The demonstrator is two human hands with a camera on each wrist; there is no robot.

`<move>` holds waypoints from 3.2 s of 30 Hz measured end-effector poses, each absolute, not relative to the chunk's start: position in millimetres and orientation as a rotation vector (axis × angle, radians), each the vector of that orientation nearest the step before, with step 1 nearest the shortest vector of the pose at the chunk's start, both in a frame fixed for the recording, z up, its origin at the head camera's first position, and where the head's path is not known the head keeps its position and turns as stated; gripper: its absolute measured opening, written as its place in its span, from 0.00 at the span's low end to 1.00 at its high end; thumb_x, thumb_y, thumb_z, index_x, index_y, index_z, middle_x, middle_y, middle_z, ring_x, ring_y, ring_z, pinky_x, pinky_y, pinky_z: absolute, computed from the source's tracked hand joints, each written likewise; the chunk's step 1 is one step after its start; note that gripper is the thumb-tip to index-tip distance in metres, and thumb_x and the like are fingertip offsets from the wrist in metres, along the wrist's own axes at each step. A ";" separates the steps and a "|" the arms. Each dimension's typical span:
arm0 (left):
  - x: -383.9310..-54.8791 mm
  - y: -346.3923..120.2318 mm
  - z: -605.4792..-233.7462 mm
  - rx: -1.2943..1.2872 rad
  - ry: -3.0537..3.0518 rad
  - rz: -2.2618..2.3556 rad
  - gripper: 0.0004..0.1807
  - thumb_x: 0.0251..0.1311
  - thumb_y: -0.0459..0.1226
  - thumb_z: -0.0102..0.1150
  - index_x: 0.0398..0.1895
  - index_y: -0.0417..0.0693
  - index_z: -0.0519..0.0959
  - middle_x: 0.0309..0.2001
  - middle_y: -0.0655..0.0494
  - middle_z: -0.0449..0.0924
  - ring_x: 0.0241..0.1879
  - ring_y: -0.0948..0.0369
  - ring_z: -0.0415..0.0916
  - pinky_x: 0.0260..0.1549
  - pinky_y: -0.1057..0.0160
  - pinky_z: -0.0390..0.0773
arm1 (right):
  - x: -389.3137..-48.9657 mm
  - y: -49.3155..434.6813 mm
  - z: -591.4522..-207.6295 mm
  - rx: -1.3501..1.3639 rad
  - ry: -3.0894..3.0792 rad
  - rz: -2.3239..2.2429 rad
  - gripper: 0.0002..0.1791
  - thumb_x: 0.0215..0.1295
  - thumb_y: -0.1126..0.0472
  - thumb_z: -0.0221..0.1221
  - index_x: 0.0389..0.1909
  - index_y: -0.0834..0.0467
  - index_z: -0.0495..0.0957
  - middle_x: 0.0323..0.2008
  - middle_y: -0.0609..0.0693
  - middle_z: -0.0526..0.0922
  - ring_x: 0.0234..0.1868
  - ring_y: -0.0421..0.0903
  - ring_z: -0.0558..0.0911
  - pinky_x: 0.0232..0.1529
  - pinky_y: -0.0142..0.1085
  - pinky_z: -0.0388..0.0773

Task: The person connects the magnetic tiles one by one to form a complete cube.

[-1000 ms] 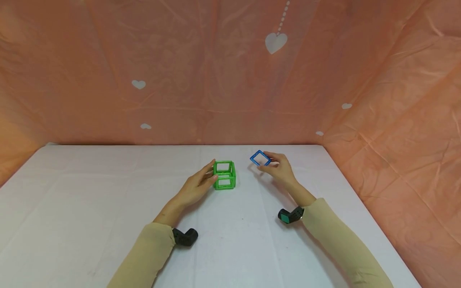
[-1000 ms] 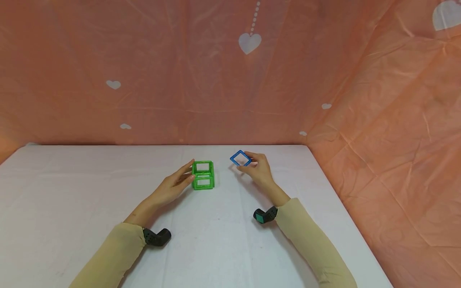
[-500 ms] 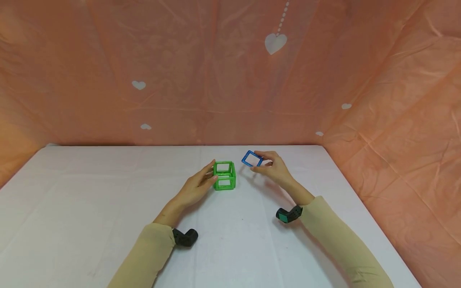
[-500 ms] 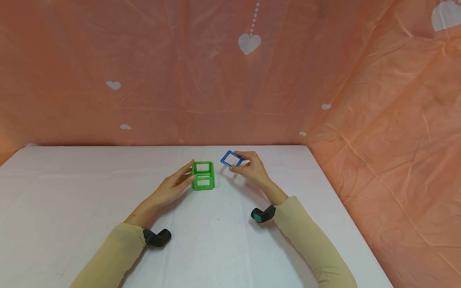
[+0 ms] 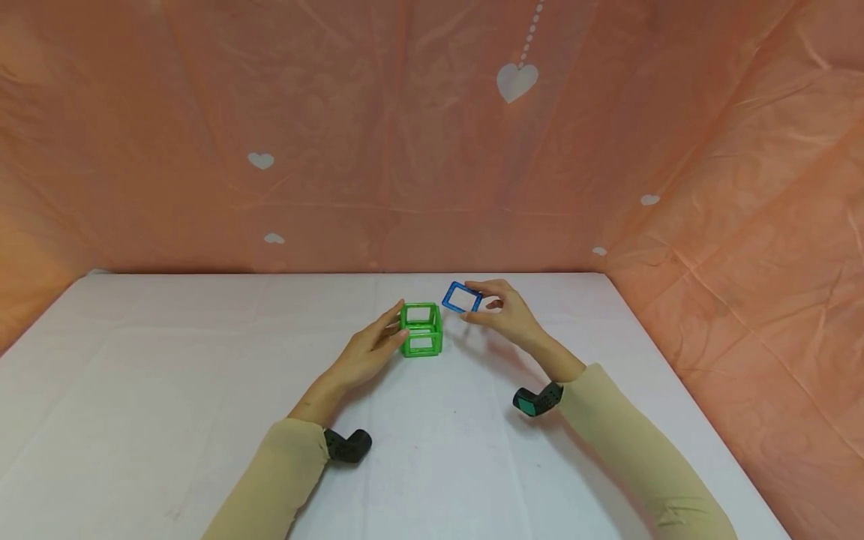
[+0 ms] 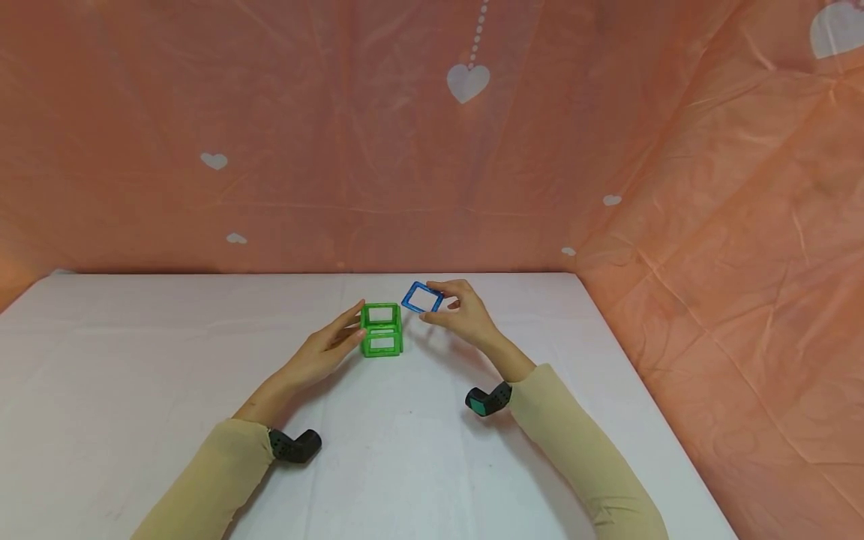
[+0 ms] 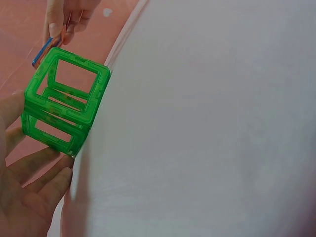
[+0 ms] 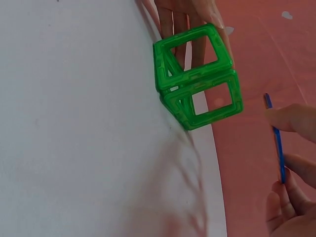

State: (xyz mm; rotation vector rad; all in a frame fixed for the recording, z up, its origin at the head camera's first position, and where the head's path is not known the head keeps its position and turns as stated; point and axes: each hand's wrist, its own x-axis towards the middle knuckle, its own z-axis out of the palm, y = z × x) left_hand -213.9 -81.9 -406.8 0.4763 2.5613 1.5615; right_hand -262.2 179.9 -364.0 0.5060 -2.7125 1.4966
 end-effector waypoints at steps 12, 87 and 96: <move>-214.0 -82.2 -407.0 0.473 2.572 1.543 0.34 0.71 0.47 0.47 0.76 0.54 0.50 0.69 0.39 0.63 0.66 0.45 0.66 0.65 0.45 0.63 | -260.8 169.1 -363.7 0.695 -2.684 1.528 0.29 0.52 0.64 0.70 0.58 0.60 0.77 0.57 0.58 0.73 0.54 0.54 0.72 0.58 0.53 0.71; -236.2 -44.3 -383.4 -0.377 2.100 2.137 0.18 0.69 0.37 0.51 0.59 0.39 0.75 0.36 0.47 0.81 0.27 0.67 0.75 0.28 0.71 0.74 | -261.6 124.3 -377.7 0.081 -2.679 2.237 0.22 0.72 0.59 0.50 0.63 0.65 0.71 0.57 0.64 0.76 0.56 0.50 0.78 0.60 0.41 0.74; -238.2 -43.4 -382.0 -0.373 2.081 2.142 0.17 0.69 0.35 0.51 0.59 0.40 0.76 0.47 0.42 0.79 0.30 0.67 0.75 0.29 0.72 0.76 | -261.3 123.4 -377.2 0.007 -2.617 2.237 0.21 0.70 0.60 0.54 0.60 0.66 0.74 0.58 0.63 0.77 0.49 0.45 0.81 0.57 0.40 0.76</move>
